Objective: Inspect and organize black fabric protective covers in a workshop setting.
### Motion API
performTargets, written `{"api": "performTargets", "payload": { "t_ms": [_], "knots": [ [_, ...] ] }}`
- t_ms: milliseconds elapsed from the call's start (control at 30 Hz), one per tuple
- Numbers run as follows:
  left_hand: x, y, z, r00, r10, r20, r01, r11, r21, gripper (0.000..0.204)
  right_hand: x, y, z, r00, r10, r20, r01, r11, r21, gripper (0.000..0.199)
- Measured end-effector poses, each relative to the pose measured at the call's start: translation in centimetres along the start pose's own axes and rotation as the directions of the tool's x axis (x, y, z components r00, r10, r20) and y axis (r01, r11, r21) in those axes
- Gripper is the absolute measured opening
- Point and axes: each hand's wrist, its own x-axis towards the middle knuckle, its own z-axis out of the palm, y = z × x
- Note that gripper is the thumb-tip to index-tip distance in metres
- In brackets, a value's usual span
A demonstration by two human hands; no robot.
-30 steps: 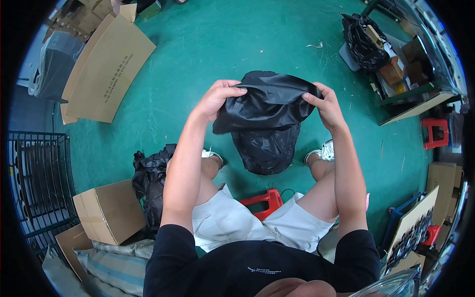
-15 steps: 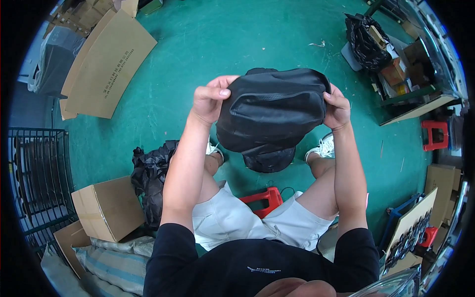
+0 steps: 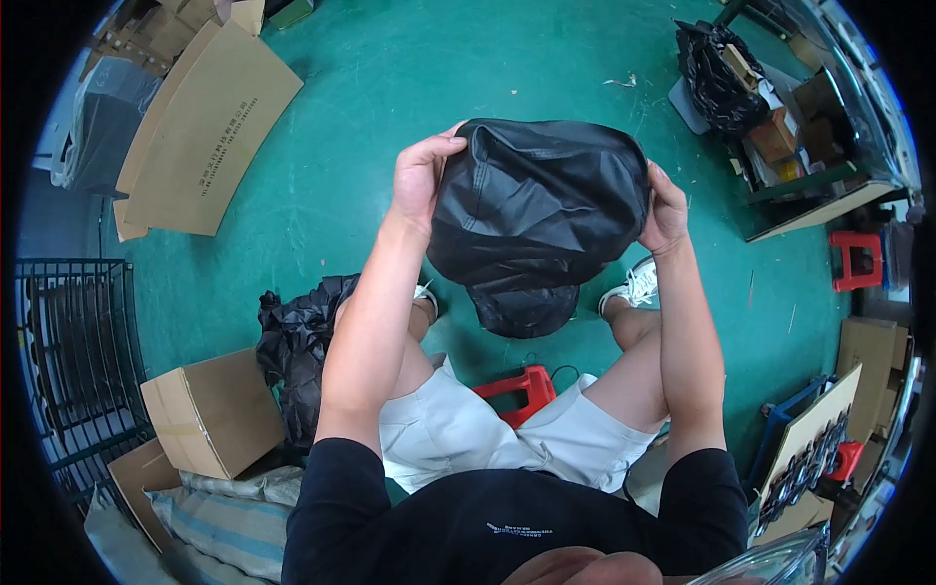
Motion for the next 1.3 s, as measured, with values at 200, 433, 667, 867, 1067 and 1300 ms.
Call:
{"api": "performTargets", "payload": {
  "t_ms": [200, 433, 667, 867, 1067, 1300],
  "knots": [
    [-0.1, -0.5, -0.1, 0.990, -0.019, -0.142, 0.033, 0.994, 0.100, 0.029, -0.4, 0.4, 0.1, 0.988, 0.040, -0.150, -0.075, 0.969, -0.233, 0.055],
    [-0.5, -1.4, 0.8, 0.989, -0.080, -0.126, 0.116, 0.944, 0.310, 0.017, -0.9, 1.4, -1.7, 0.965, 0.110, -0.239, -0.179, 0.940, -0.291, 0.076],
    [0.7, -1.6, 0.9, 0.972, 0.107, -0.210, 0.089, 0.657, 0.748, 0.034, -1.0, 0.3, -1.9, 0.959, 0.201, -0.198, -0.282, 0.700, -0.656, 0.089],
    [1.2, -2.7, 0.6, 0.972, 0.213, -0.096, -0.024, 0.503, 0.864, 0.039, -0.9, 1.5, -1.9, 0.955, -0.035, -0.296, -0.224, 0.573, -0.788, 0.043],
    [1.2, -4.5, 1.7, 0.827, 0.563, 0.008, 0.031, -0.060, 0.998, 0.043, 0.3, 2.4, -2.4, 0.841, -0.480, -0.249, -0.176, 0.192, -0.965, 0.017],
    [1.1, -4.4, 1.8, 0.711, 0.698, 0.091, 0.008, -0.137, 0.991, 0.036, 0.2, 3.0, -1.9, 0.728, -0.686, -0.017, -0.069, -0.048, -0.996, 0.019]
  ]
}}
